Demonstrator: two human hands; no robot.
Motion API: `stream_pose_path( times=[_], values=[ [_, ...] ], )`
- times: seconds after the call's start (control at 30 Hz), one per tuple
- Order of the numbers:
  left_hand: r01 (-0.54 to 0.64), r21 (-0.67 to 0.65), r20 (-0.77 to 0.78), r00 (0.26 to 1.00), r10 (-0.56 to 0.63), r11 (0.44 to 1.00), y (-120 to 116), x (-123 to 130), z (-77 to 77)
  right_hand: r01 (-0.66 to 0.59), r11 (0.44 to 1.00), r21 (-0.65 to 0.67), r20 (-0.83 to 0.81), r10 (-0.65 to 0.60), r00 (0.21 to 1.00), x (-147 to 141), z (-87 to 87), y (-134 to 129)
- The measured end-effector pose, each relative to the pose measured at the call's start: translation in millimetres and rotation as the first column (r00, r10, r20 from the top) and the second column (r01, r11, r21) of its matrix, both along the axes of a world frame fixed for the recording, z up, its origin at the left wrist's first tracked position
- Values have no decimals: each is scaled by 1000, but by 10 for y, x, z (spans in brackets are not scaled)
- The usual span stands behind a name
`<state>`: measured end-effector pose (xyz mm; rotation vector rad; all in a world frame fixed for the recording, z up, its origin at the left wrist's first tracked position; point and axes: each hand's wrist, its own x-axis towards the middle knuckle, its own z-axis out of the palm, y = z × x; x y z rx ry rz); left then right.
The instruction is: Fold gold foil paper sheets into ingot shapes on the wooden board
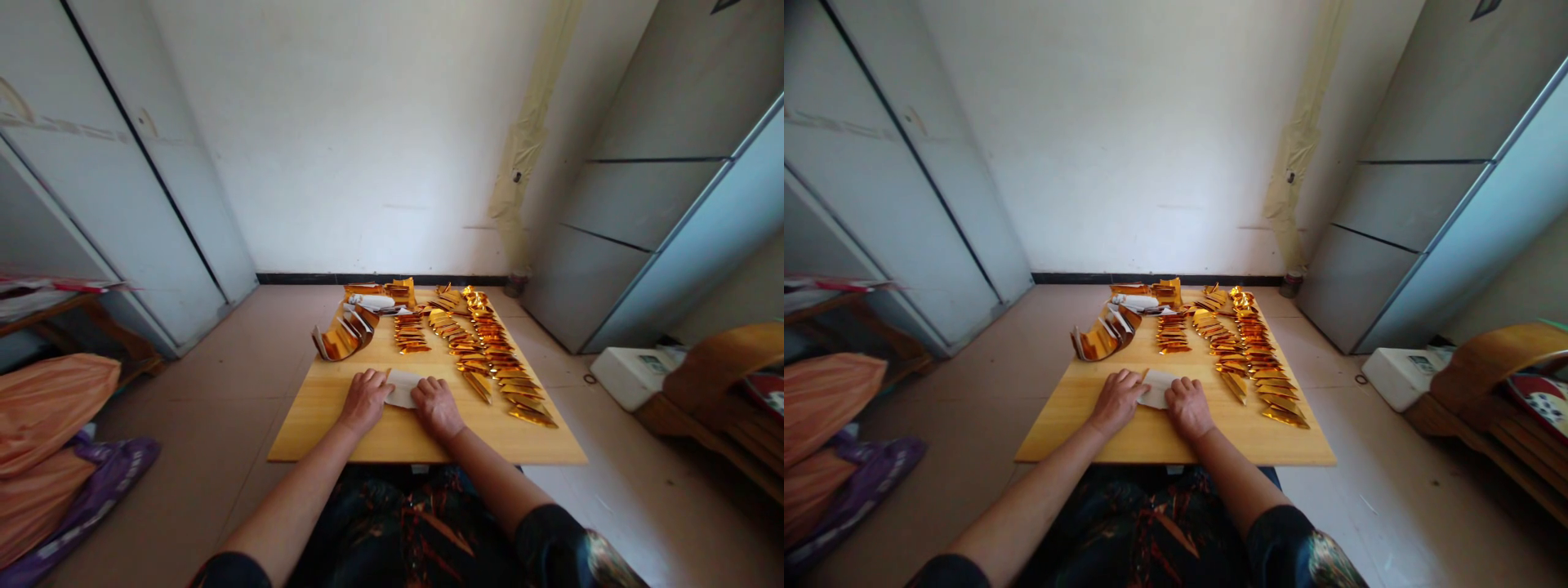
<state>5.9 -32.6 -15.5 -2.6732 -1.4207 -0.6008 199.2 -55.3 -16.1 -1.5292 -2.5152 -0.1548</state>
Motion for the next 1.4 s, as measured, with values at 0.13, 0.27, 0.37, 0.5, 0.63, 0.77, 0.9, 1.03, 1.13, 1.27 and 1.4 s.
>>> stream_pose_path(
  times=[0.13, 0.27, 0.37, 0.5, 0.63, 0.77, 0.9, 1.03, 1.13, 1.27, 1.4],
  values=[
    [20, -11, -15, 1000, -21, 1000, 17, -54, -24, -51, 999, 8, -3, 51, 999, 46, 38, -60],
    [51, -40, -6, 999, -51, 998, 45, -98, -42, -74, 997, 12, -27, 74, 997, 80, 48, -120],
    [30, -68, -16, 999, -31, 997, 75, -147, -43, -71, 997, 15, -52, 72, 996, 89, 52, -142],
    [-72, -52, -28, 997, 70, 996, 91, -215, 6, -71, 997, 3, -48, 71, 996, 89, 60, -140],
    [-108, 35, 26, 994, 107, 994, -32, -119, 126, -73, 997, 15, -35, 74, 997, 84, 46, -125],
    [139, 51, 97, 985, -143, 989, -247, 168, 146, -67, 997, 38, -36, 68, 997, 82, 1, -103],
    [102, -31, 63, 993, -99, 994, -321, 330, -6, -77, 996, 51, -39, 79, 996, 87, -22, -91],
    [80, -90, 15, 997, -79, 993, -273, 255, -128, -83, 996, 43, -37, 85, 996, 86, 0, -101],
    [113, -102, -31, 993, -117, 988, -246, 146, -132, -76, 996, 42, -32, 77, 996, 85, 13, -107],
    [88, -133, -79, 992, -99, 987, -227, 30, -83, -75, 995, 59, -16, 76, 997, 88, -9, -97],
    [30, -157, -112, 993, -48, 987, -214, 16, -26, -72, 995, 66, -15, 73, 997, 94, -26, -94]
  ],
)
